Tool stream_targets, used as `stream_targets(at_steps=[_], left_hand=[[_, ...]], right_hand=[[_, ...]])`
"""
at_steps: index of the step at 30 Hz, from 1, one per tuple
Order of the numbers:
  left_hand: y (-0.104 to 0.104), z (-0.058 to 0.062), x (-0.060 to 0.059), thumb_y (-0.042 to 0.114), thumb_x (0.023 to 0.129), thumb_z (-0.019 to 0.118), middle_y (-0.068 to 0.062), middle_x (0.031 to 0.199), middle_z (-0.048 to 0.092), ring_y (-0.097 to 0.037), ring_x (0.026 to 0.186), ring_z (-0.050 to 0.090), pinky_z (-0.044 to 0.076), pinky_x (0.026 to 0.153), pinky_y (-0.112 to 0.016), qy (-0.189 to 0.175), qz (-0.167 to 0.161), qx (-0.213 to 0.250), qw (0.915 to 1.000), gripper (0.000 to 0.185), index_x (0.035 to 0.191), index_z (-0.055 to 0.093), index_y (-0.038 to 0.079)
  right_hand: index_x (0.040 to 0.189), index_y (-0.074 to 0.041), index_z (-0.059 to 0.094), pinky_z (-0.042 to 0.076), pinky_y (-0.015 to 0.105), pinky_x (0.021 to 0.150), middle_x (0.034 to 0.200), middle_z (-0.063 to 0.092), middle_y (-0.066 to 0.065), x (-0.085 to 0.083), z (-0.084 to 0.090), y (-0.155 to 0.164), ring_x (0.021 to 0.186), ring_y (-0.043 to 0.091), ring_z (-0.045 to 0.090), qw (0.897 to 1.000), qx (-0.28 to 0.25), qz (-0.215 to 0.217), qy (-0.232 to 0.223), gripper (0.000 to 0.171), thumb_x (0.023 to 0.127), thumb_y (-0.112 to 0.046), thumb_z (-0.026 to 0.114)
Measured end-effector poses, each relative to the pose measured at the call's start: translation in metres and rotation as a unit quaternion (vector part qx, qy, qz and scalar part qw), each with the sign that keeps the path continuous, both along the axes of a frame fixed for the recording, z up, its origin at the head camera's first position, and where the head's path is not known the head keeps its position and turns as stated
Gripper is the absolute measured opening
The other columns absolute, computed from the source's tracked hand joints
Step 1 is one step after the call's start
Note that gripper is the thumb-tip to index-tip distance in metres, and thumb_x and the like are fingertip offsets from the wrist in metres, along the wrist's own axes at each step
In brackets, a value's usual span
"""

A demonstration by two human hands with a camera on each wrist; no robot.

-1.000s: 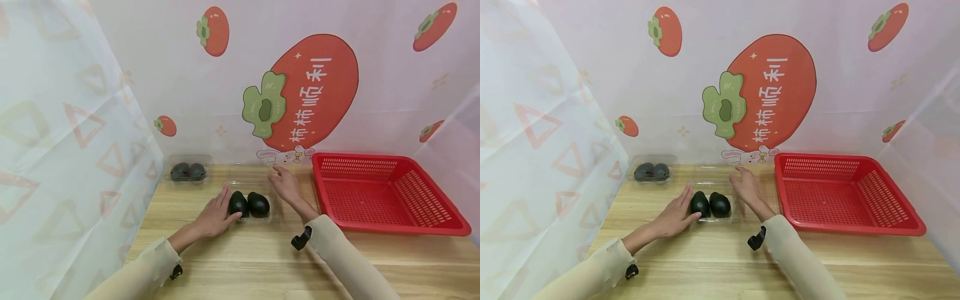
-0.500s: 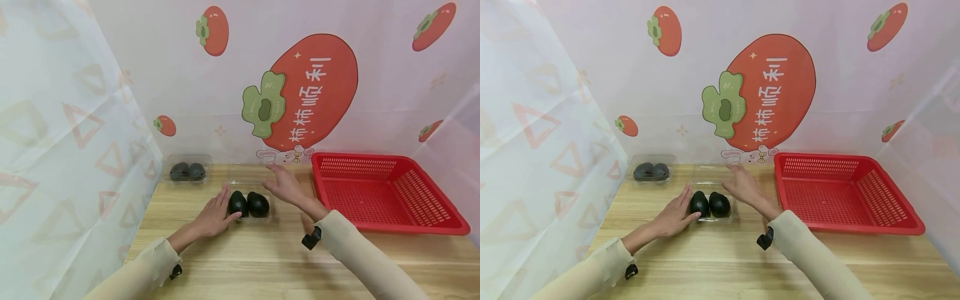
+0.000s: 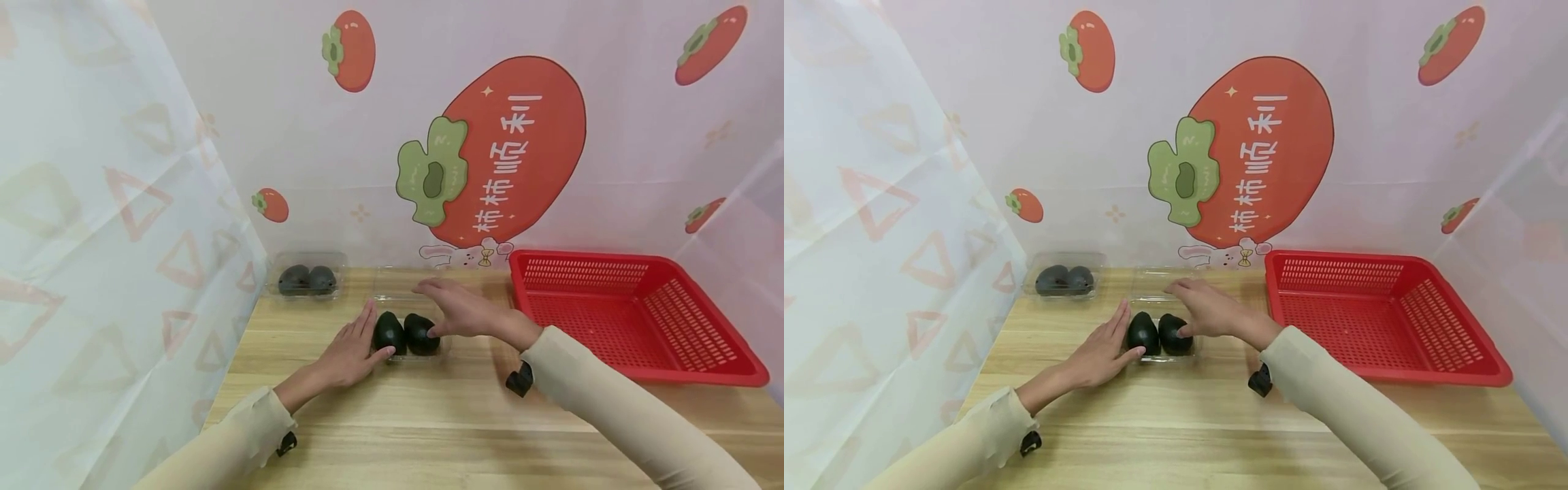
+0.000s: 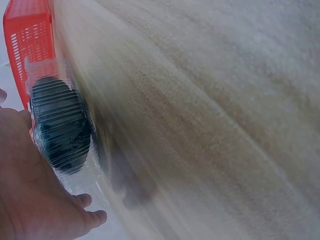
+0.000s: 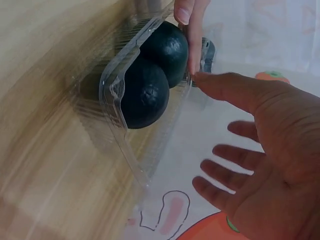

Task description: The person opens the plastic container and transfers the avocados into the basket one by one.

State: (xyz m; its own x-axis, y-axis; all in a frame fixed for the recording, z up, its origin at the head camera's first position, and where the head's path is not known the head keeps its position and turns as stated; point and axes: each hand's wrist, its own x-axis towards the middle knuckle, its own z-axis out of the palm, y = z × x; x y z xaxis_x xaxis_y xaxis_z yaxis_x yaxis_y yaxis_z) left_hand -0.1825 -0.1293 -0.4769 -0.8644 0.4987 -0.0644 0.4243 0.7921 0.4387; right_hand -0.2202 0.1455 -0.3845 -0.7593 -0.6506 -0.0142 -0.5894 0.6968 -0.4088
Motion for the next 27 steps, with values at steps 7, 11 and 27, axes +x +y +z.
stream_targets(at_steps=[7, 11, 27], left_hand=[[0.000, 0.000, 0.001, 0.062, 0.110, 0.042, -0.015, 0.178, -0.006, -0.034, 0.163, 0.010, 0.020, 0.127, -0.060, 0.004, 0.000, -0.002, 1.0000, 0.094, 0.169, 0.003, 0.001], [-0.001, -0.002, 0.000, 0.063, 0.110, 0.041, -0.015, 0.178, -0.005, -0.034, 0.163, 0.011, 0.021, 0.127, -0.060, 0.004, -0.001, -0.002, 1.0000, 0.093, 0.169, 0.004, 0.001], [0.000, -0.003, 0.001, 0.063, 0.110, 0.041, -0.016, 0.178, -0.005, -0.036, 0.163, 0.012, 0.022, 0.127, -0.061, 0.007, -0.003, 0.007, 0.9999, 0.095, 0.169, 0.004, -0.001]], right_hand=[[0.152, -0.005, 0.055, 0.049, 0.053, 0.112, 0.154, 0.055, 0.018, -0.004, 0.003, -0.004, 0.142, 0.038, 0.051, 0.997, 0.046, 0.067, -0.011, 0.082, 0.080, -0.013, 0.094], [0.150, -0.004, 0.056, 0.049, 0.053, 0.112, 0.153, 0.055, 0.017, -0.008, 0.003, -0.006, 0.142, 0.037, 0.050, 0.994, 0.054, 0.091, -0.024, 0.081, 0.079, -0.010, 0.094], [0.152, -0.003, 0.055, 0.046, 0.052, 0.115, 0.155, 0.054, 0.015, -0.021, -0.010, -0.013, 0.141, 0.035, 0.052, 0.985, 0.114, 0.096, -0.083, 0.085, 0.078, -0.014, 0.096]])
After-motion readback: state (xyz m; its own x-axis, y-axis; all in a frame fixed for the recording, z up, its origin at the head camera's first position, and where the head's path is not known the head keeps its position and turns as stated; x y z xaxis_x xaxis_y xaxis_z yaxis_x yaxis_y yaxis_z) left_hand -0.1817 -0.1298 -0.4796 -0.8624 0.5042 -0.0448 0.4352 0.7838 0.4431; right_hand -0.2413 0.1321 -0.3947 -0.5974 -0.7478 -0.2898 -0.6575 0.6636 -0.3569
